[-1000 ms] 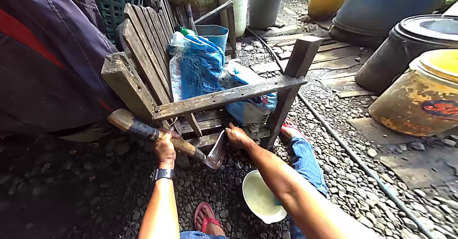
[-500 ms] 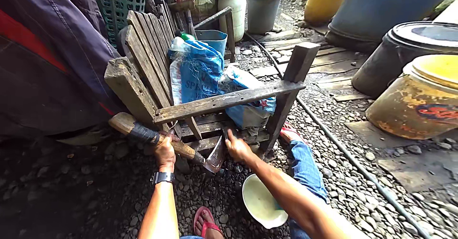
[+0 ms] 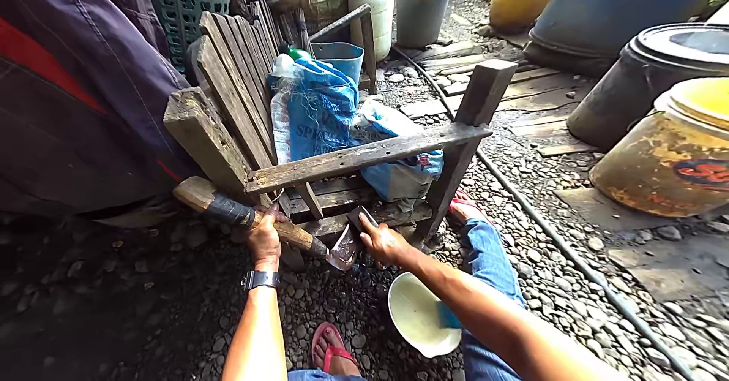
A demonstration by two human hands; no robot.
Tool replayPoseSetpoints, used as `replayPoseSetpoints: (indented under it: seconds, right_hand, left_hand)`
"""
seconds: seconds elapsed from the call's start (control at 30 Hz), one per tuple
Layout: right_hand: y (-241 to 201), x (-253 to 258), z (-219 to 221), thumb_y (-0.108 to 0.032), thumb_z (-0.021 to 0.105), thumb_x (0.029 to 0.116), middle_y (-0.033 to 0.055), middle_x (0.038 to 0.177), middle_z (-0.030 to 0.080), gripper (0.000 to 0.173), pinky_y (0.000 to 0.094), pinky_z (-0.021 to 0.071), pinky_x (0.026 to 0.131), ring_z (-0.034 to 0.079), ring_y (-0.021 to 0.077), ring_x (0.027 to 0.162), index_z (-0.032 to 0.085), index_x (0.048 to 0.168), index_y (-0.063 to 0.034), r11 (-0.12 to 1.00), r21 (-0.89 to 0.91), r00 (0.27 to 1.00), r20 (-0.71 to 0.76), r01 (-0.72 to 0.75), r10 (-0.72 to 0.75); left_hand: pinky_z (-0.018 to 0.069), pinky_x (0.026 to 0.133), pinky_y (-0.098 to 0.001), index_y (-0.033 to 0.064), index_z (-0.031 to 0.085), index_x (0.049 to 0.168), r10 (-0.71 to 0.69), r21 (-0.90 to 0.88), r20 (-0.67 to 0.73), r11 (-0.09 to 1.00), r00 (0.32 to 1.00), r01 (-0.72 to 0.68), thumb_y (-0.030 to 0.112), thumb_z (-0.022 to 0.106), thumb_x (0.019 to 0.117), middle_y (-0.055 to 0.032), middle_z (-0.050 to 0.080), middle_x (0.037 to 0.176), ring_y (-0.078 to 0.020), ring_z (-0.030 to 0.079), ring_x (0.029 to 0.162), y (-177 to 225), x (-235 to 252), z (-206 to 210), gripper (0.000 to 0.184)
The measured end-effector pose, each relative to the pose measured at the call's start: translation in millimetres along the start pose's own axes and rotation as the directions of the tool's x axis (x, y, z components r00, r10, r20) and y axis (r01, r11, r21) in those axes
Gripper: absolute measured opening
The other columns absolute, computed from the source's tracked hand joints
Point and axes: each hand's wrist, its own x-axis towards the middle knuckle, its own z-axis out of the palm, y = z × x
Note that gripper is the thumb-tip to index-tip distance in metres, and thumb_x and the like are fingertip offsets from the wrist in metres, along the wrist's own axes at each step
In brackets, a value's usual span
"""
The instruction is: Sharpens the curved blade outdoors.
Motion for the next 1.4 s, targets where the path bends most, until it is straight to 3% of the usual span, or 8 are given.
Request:
replayPoseSetpoints:
  seconds: [0.17, 0.27, 0.37, 0.53, 0.73, 0.93, 1.1, 1.4]
  right_hand:
    - [-16.3, 36.6, -28.5, -0.036, 0.026, 0.1125, 0.0266, 0.139, 0.06, 0.061, 0.0568, 0.0425, 0.11, 0.057, 0.0409, 0.133, 0.01, 0.167, -0.0119, 0.994, 0.099, 0.999, -0.002, -0.047, 0.048]
    - [-7.1, 12.2, -3.1, -0.037, 0.031, 0.1113, 0.0314, 0.132, 0.061, 0.063, 0.0618, 0.0491, 0.1, 0.063, 0.0473, 0.119, 0.01, 0.167, -0.0179, 0.998, 0.045, 0.999, -0.015, 0.035, -0.035]
    - [-4.8, -9.4, 8.2, -0.041, 0.032, 0.1115, 0.0357, 0.14, 0.051, 0.065, 0.0612, 0.0503, 0.097, 0.063, 0.0497, 0.114, 0.004, 0.168, -0.0245, 0.997, -0.012, 0.995, 0.065, 0.072, -0.071]
    - [-24.4, 33.3, -21.3, -0.038, 0.028, 0.1122, 0.0288, 0.138, 0.059, 0.063, 0.0591, 0.045, 0.106, 0.058, 0.0441, 0.129, 0.007, 0.167, -0.0172, 0.999, 0.048, 1.0, 0.023, -0.007, 0.006]
    - [-8.2, -9.3, 12.6, -0.041, 0.033, 0.1114, 0.0355, 0.137, 0.054, 0.065, 0.0614, 0.0503, 0.097, 0.063, 0.0491, 0.115, 0.006, 0.168, -0.0224, 0.995, 0.009, 0.992, 0.072, 0.102, -0.103]
    - [-25.4, 34.1, -18.5, -0.039, 0.029, 0.1121, 0.0292, 0.139, 0.058, 0.063, 0.0595, 0.0451, 0.106, 0.057, 0.0446, 0.129, 0.006, 0.168, -0.0186, 1.0, 0.027, 0.999, 0.043, 0.011, -0.012]
    - [-9.1, -3.1, 10.6, -0.04, 0.034, 0.1111, 0.0348, 0.136, 0.055, 0.065, 0.0624, 0.05, 0.097, 0.063, 0.0495, 0.115, 0.007, 0.168, -0.0227, 0.993, 0.004, 0.991, 0.068, 0.115, -0.115]
    - [-23.5, 31.4, -11.7, -0.039, 0.031, 0.1113, 0.03, 0.135, 0.06, 0.064, 0.0605, 0.0473, 0.103, 0.06, 0.0455, 0.125, 0.007, 0.167, -0.0183, 0.998, 0.053, 1.0, 0.015, 0.027, -0.027]
  left_hand:
    - [0.058, 0.055, -0.0244, 0.008, 0.053, 0.083, -0.006, 0.025, 0.011, 1.0, 1.0, 0.006, -0.008, 0.051, 0.0961, 0.0032, 0.06, 0.055, -0.0085, 0.061, 0.048, 0.3, 0.4, -0.7, 0.021]
    - [0.0575, 0.054, -0.0238, 0.0081, 0.053, 0.082, -0.003, 0.018, 0.004, 1.0, 1.0, 0.003, -0.009, 0.052, 0.095, 0.0036, 0.059, 0.054, -0.0082, 0.061, 0.047, -1.8, -0.2, -1.3, 0.021]
    - [0.0575, 0.054, -0.0242, 0.0079, 0.054, 0.082, 0.011, 0.013, 0.006, 1.0, 1.0, -0.011, -0.009, 0.052, 0.0943, 0.0033, 0.059, 0.054, -0.0086, 0.061, 0.047, -1.7, 1.8, -1.1, 0.021]
    - [0.0575, 0.054, -0.0235, 0.0079, 0.053, 0.082, -0.002, 0.034, -0.012, 0.999, 1.0, 0.002, -0.01, 0.051, 0.0946, 0.003, 0.06, 0.054, -0.0085, 0.061, 0.047, 3.3, -0.9, 1.6, 0.022]
    - [0.0572, 0.052, -0.023, 0.0074, 0.053, 0.083, -0.015, 0.022, -0.021, 1.0, 1.0, 0.015, -0.009, 0.052, 0.096, 0.0034, 0.058, 0.054, -0.0078, 0.06, 0.046, 2.8, -1.8, 2.4, 0.021]
    - [0.0572, 0.054, -0.023, 0.0074, 0.054, 0.083, -0.024, 0.036, -0.014, 0.999, 1.0, 0.024, -0.008, 0.052, 0.0965, 0.0031, 0.06, 0.055, -0.0078, 0.061, 0.048, 2.3, -1.2, 1.7, 0.021]
    - [0.0559, 0.053, -0.0209, 0.0075, 0.054, 0.083, -0.003, 0.03, -0.013, 1.0, 1.0, 0.004, -0.01, 0.053, 0.0952, 0.0042, 0.059, 0.054, -0.0061, 0.06, 0.047, 1.7, -0.3, 2.3, 0.021]
    - [0.0562, 0.053, -0.021, 0.0085, 0.053, 0.081, 0.011, 0.039, -0.007, 0.999, 1.0, -0.01, -0.01, 0.052, 0.0948, 0.0046, 0.06, 0.054, -0.0059, 0.061, 0.047, 2.9, -1.8, 1.8, 0.023]
